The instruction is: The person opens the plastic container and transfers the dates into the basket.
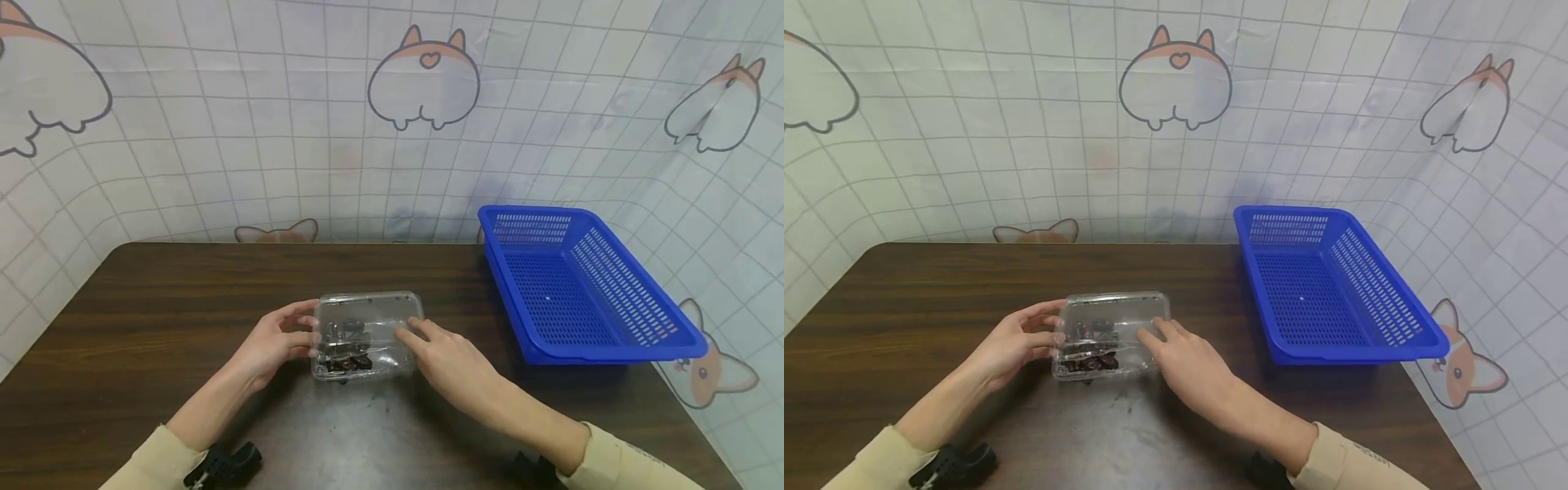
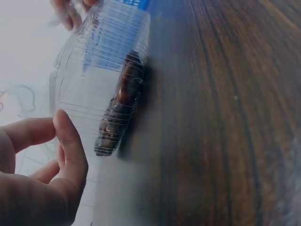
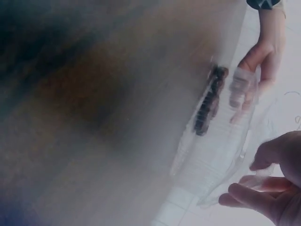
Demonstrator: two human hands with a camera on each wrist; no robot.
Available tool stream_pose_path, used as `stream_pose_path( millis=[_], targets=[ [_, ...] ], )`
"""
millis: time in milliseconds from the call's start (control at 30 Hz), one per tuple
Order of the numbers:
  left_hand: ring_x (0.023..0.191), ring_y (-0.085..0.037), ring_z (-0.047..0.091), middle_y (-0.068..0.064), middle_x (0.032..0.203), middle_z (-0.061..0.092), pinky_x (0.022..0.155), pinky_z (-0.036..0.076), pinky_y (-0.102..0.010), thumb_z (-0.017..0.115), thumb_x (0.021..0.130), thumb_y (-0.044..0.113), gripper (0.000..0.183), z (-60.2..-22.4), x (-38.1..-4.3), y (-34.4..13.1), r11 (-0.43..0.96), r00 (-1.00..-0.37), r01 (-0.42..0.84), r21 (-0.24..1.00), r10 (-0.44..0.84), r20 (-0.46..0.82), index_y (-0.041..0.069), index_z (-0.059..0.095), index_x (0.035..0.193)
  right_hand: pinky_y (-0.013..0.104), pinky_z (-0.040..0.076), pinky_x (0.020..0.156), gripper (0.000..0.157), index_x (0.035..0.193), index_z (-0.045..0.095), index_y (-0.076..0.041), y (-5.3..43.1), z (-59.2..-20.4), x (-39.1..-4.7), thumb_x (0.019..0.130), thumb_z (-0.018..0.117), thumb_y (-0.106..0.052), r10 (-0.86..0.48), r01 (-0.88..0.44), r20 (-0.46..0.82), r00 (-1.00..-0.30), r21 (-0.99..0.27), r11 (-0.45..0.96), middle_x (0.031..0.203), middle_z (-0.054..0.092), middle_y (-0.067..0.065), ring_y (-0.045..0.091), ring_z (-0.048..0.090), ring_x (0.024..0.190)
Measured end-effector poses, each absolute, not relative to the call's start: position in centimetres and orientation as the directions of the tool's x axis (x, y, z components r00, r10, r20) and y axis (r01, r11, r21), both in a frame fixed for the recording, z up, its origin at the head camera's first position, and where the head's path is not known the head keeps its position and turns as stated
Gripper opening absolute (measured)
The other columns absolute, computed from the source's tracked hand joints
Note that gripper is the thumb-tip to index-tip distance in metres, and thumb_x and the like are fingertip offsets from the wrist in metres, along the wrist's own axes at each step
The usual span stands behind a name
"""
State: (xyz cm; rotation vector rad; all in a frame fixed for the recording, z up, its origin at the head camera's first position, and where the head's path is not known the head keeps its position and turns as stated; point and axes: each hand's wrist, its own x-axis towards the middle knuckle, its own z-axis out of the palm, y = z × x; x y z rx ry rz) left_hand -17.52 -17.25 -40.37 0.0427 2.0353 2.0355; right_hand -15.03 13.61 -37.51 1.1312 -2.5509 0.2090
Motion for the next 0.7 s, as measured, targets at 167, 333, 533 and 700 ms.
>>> stream_pose_path(
  millis=[167, 333, 533, 700],
  targets=[
    [0.082, -0.019, 0.062, -0.019, 0.119, 0.052, 0.074, 0.059, -0.031, 0.066, 0.092, -0.008, 0.066, -40.3, -17.6, -17.2, 0.024, -0.965, -0.164, 0.986, 0.205, -0.166, 0.000, 0.041, 0.153, 0.039, 0.062, 0.061, 0.049, 0.129, 0.068, -0.007, 13.8, -37.2, -15.2, 0.082, 0.080, -0.001, -0.671, -0.730, 0.420, -0.612, 0.028, 0.683, 0.124, 0.068, 0.017, 0.036, 0.072, 0.102],
    [0.084, -0.019, 0.062, -0.020, 0.121, 0.052, 0.074, 0.059, -0.032, 0.064, 0.093, -0.007, 0.064, -40.3, -17.7, -17.2, 0.034, -0.964, -0.168, 0.985, 0.202, -0.172, 0.000, 0.041, 0.153, 0.044, 0.062, 0.061, 0.039, 0.123, 0.073, -0.009, 14.1, -37.2, -15.3, 0.084, 0.077, -0.004, -0.623, -0.720, 0.485, -0.614, -0.020, 0.694, 0.122, 0.071, 0.013, 0.038, 0.071, 0.105],
    [0.082, -0.019, 0.063, -0.021, 0.121, 0.051, 0.073, 0.060, -0.031, 0.063, 0.094, -0.008, 0.064, -40.5, -17.7, -17.3, 0.014, -0.963, -0.177, 0.984, 0.205, -0.176, -0.001, 0.040, 0.153, 0.041, 0.063, 0.074, 0.033, 0.118, 0.075, -0.008, 14.6, -37.0, -15.8, 0.085, 0.080, -0.004, -0.577, -0.738, 0.550, -0.604, -0.114, 0.665, 0.119, 0.071, 0.011, 0.029, 0.071, 0.107],
    [0.085, -0.019, 0.063, -0.021, 0.124, 0.051, 0.074, 0.060, -0.031, 0.066, 0.094, -0.007, 0.065, -40.5, -17.8, -17.2, 0.005, -0.963, -0.187, 0.982, 0.198, -0.184, -0.001, 0.040, 0.153, 0.038, 0.061, 0.081, 0.027, 0.114, 0.073, -0.004, 15.0, -36.9, -16.6, 0.087, 0.078, -0.004, -0.524, -0.766, 0.613, -0.591, -0.223, 0.603, 0.116, 0.071, 0.011, 0.024, 0.071, 0.102]
  ],
)
